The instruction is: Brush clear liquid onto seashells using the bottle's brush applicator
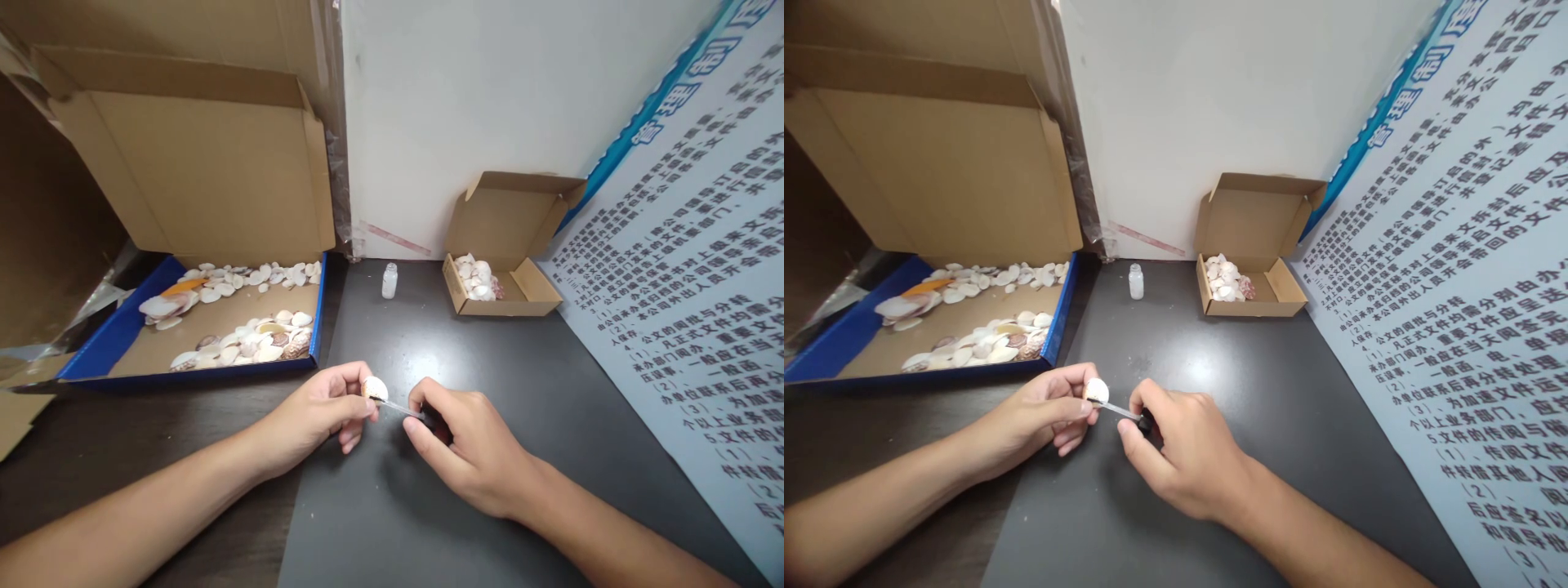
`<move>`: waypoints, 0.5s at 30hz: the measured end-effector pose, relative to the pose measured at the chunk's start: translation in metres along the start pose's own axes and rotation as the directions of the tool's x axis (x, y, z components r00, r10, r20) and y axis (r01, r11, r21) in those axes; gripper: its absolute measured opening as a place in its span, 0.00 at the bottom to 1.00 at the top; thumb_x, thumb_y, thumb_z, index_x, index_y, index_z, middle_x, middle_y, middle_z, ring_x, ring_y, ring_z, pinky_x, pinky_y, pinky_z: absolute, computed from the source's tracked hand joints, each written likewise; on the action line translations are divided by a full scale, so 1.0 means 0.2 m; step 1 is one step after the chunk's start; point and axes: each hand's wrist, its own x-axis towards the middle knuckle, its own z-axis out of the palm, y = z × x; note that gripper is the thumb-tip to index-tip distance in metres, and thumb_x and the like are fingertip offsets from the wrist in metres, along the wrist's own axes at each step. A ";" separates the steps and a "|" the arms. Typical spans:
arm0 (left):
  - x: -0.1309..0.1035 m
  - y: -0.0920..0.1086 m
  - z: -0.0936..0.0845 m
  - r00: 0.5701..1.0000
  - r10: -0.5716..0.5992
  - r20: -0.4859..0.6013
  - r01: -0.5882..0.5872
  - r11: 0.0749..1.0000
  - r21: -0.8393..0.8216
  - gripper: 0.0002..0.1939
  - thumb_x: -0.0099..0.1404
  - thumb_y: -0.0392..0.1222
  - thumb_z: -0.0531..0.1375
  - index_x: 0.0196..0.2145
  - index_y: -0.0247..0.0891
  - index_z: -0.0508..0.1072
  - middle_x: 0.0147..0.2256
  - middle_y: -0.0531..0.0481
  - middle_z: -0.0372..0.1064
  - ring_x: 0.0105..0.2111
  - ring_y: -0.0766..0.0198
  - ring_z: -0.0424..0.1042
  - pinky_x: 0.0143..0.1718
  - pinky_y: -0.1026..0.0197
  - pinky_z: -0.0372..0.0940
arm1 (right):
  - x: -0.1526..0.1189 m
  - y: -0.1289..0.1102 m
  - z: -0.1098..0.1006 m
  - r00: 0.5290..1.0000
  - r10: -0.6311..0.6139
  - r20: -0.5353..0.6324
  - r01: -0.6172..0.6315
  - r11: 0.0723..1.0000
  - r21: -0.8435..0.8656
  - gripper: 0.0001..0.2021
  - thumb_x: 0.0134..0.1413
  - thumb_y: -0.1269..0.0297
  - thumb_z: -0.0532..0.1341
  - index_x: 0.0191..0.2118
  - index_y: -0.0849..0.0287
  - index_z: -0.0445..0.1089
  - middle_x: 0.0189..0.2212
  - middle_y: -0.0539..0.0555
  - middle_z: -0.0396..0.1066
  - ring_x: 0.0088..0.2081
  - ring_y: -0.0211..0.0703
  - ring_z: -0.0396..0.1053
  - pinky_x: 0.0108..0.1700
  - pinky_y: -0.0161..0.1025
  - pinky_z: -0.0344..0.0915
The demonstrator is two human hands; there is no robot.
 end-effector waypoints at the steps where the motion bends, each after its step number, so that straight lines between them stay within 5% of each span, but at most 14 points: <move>1: 0.00 0.00 0.00 1.000 0.000 -0.002 0.000 1.000 -0.004 0.10 0.57 0.39 0.65 0.28 0.36 0.66 0.24 0.55 0.66 0.17 0.75 0.57 0.19 0.69 0.59 | 0.00 0.01 0.00 1.000 0.023 -0.004 -0.023 1.000 0.018 0.06 0.62 0.62 0.54 0.34 0.56 0.60 0.20 0.43 0.57 0.21 0.35 0.54 0.27 0.34 0.50; 9: 0.00 0.00 0.00 1.000 0.004 -0.006 -0.004 0.999 -0.044 0.09 0.57 0.38 0.65 0.28 0.35 0.67 0.22 0.57 0.63 0.18 0.75 0.56 0.19 0.69 0.58 | 0.02 0.05 0.02 0.992 0.063 -0.108 -0.020 0.932 0.362 0.06 0.63 0.60 0.57 0.40 0.56 0.65 0.23 0.45 0.60 0.24 0.35 0.59 0.27 0.32 0.58; 15: 0.01 0.00 -0.01 1.000 0.012 0.018 -0.011 0.999 -0.049 0.13 0.59 0.42 0.67 0.30 0.36 0.65 0.24 0.58 0.63 0.17 0.77 0.56 0.20 0.69 0.60 | 0.01 0.05 0.03 0.962 -0.012 -0.271 0.096 0.950 0.299 0.05 0.60 0.65 0.59 0.41 0.56 0.67 0.24 0.46 0.64 0.25 0.36 0.63 0.28 0.32 0.61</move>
